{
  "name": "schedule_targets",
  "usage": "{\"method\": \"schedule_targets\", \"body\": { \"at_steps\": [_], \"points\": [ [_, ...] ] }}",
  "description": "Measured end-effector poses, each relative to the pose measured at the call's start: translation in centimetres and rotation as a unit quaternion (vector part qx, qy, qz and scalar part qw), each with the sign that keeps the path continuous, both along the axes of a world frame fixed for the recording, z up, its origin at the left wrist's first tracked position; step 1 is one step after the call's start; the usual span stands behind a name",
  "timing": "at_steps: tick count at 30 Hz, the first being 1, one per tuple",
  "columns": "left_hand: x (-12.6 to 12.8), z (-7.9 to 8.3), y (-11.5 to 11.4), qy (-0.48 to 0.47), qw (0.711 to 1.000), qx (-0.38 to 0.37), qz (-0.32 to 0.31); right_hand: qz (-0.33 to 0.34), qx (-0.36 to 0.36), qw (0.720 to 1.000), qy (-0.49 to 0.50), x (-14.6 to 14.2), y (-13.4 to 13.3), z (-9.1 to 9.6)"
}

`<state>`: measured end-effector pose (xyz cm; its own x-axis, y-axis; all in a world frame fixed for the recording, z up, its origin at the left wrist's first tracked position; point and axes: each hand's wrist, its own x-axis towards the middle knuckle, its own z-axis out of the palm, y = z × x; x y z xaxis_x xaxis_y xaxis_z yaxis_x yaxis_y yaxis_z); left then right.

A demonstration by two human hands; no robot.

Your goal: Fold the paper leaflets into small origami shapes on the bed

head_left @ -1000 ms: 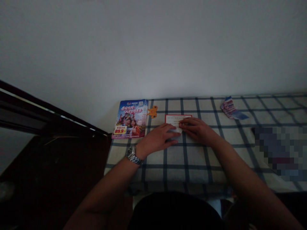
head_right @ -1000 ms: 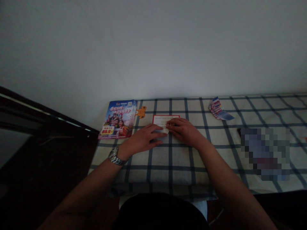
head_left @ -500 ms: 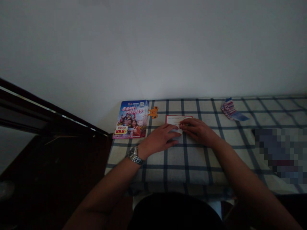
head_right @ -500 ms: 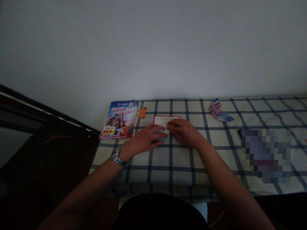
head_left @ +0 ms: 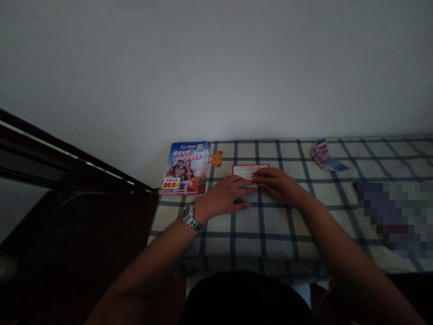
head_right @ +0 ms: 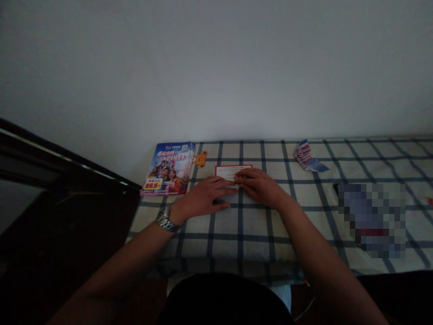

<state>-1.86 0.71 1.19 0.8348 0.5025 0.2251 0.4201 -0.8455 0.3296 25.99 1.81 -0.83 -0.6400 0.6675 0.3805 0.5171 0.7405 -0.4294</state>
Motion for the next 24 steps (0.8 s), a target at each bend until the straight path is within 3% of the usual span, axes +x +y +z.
{"method": "schedule_targets", "body": {
  "at_steps": [24],
  "points": [
    [0.15,0.04,-0.44,0.003,1.0,-0.003,0.013,-0.022,-0.022,0.998,0.05,-0.6,0.15,-0.3]
  ]
}}
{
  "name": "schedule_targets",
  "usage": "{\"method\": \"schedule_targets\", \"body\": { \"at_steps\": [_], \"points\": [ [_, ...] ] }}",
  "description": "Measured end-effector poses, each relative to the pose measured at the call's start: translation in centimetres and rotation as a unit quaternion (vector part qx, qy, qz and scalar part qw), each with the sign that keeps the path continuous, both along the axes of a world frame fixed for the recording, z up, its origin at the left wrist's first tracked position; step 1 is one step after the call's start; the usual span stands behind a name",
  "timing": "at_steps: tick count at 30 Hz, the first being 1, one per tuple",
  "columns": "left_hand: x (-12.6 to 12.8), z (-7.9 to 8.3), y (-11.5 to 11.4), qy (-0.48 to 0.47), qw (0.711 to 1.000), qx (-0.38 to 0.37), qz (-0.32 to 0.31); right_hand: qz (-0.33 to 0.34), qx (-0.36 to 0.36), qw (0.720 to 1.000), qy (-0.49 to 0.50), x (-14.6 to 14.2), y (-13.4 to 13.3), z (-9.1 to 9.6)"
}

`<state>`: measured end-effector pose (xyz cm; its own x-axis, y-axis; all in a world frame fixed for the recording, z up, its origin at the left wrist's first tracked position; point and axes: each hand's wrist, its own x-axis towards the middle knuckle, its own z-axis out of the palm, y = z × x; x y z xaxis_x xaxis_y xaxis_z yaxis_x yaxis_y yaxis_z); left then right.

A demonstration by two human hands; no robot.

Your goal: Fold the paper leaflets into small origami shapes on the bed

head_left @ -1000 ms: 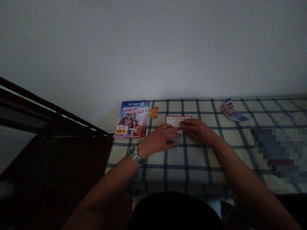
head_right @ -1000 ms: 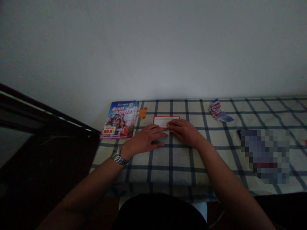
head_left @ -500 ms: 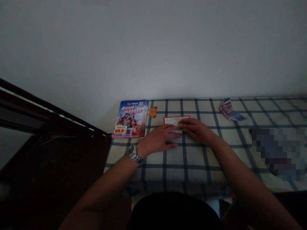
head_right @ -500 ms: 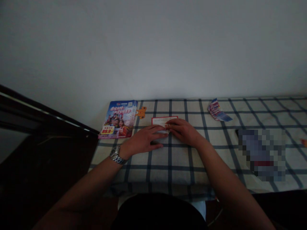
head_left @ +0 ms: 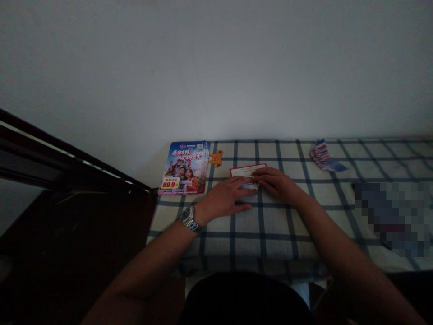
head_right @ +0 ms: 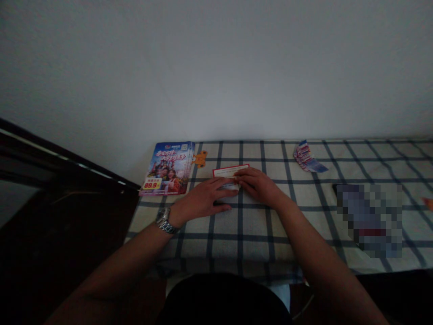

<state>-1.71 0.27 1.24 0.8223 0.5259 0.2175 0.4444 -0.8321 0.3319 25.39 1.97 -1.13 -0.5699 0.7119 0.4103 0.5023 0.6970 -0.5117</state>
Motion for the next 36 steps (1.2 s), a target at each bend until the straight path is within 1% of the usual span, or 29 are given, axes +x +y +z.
{"method": "schedule_targets", "body": {
  "at_steps": [5,15,23,27,31,36],
  "points": [
    [-0.08,-0.09,0.01,0.0,1.0,0.0,0.0,0.013,0.02,1.0,0.003,0.14,0.06,-0.09],
    [0.07,0.08,0.03,-0.008,1.0,-0.004,0.002,0.021,0.02,1.0,0.01,0.52,0.32,-0.64],
    [0.1,0.1,-0.06,-0.01,1.0,-0.001,0.005,0.01,0.016,1.0,0.011,0.31,0.13,-0.3],
    [0.13,0.17,-0.05,-0.001,1.0,0.003,0.001,0.014,0.026,1.0,0.01,0.19,0.12,-0.2],
    [0.15,0.22,-0.14,0.008,1.0,0.006,0.007,0.019,0.032,0.999,0.008,0.12,0.19,-0.35],
    [0.07,0.18,-0.05,0.009,1.0,0.021,0.0,0.007,0.021,1.0,0.003,0.02,0.08,-0.55]
  ]
}}
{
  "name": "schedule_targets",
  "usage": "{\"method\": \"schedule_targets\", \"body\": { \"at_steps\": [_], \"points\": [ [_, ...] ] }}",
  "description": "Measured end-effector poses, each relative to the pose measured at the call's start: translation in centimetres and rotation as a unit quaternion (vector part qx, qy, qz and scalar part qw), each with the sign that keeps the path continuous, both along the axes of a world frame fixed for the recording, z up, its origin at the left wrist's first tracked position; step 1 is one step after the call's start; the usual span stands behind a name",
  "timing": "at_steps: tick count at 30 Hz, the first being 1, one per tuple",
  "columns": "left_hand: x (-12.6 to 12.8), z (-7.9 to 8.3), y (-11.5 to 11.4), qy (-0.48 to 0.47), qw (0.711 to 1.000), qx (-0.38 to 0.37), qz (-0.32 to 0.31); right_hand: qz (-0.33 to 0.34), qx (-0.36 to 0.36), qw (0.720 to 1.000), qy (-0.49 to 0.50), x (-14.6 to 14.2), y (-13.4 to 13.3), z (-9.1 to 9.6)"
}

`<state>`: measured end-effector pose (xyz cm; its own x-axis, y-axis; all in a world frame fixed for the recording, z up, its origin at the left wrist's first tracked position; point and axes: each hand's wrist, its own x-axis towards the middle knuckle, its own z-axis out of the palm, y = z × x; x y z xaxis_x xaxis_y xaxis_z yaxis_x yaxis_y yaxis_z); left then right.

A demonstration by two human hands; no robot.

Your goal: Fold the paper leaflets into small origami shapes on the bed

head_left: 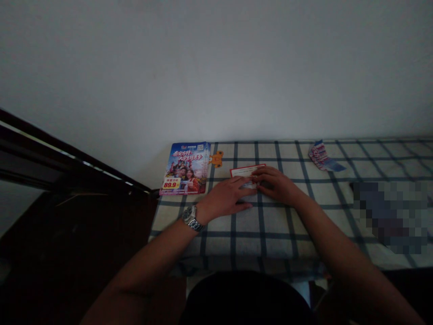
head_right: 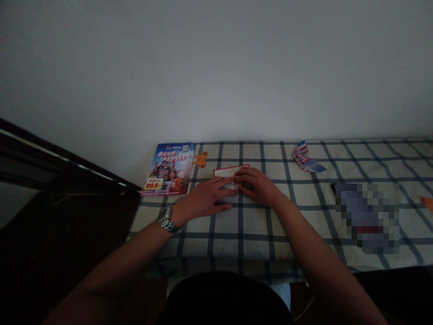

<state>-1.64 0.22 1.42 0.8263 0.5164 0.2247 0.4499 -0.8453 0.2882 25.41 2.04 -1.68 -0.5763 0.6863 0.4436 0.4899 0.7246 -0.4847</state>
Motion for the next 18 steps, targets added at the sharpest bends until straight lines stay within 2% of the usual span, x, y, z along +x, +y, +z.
{"method": "schedule_targets", "body": {
  "at_steps": [11,15,18],
  "points": [
    [0.0,0.4,-0.2,0.015,1.0,0.013,-0.002,-0.011,0.015,1.0,-0.009,-0.4,-0.1,-0.1],
    [0.2,0.4,-0.5,0.017,1.0,0.016,0.008,-0.063,0.054,0.996,-0.044,-0.7,-0.7,0.8],
    [0.2,0.3,-0.6,0.013,1.0,0.019,0.01,-0.104,0.077,0.985,-0.111,-1.0,-1.6,1.5]
  ]
}}
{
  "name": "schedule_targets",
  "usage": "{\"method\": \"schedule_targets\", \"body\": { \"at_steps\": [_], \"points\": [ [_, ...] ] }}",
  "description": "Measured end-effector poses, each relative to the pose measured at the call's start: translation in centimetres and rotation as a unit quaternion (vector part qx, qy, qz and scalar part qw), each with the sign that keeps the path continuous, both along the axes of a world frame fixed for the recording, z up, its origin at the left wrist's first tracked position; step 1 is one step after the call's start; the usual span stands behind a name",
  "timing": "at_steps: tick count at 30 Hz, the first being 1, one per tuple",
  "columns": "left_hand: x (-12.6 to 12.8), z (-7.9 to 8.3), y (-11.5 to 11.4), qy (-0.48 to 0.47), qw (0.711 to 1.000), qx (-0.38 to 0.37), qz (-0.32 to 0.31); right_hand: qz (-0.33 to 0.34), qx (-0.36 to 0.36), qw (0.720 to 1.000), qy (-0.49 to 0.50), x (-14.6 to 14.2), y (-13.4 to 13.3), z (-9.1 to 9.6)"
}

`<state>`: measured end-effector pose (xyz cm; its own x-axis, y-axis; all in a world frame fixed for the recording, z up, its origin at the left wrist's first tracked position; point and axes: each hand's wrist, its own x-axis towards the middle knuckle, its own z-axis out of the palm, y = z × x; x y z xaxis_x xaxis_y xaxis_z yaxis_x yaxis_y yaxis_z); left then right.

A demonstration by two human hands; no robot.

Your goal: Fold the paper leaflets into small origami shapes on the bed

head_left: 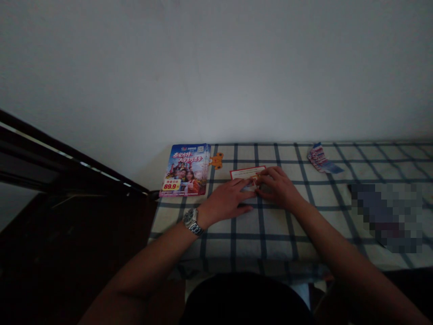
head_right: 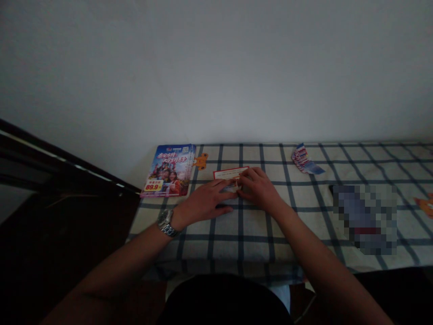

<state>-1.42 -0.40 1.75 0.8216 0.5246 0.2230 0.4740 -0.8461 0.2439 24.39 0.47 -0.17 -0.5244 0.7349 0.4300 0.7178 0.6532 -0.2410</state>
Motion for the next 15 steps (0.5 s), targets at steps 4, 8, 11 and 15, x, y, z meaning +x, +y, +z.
{"method": "schedule_targets", "body": {
  "at_steps": [4,8,11,15],
  "points": [
    [0.0,-0.2,0.0,0.005,1.0,0.002,0.002,-0.042,-0.002,0.998,-0.052,-0.3,-1.2,0.1],
    [0.0,-0.2,-0.1,0.018,1.0,0.002,0.008,-0.067,-0.029,0.996,-0.055,-0.7,-1.9,0.0],
    [0.0,-0.1,-0.2,0.021,1.0,0.006,0.009,-0.085,-0.05,0.995,-0.026,-1.1,-2.1,-0.1],
    [0.0,-0.1,-0.2,0.016,1.0,0.006,0.01,-0.1,-0.047,0.994,-0.011,-1.5,-2.1,-0.3]
  ]
}}
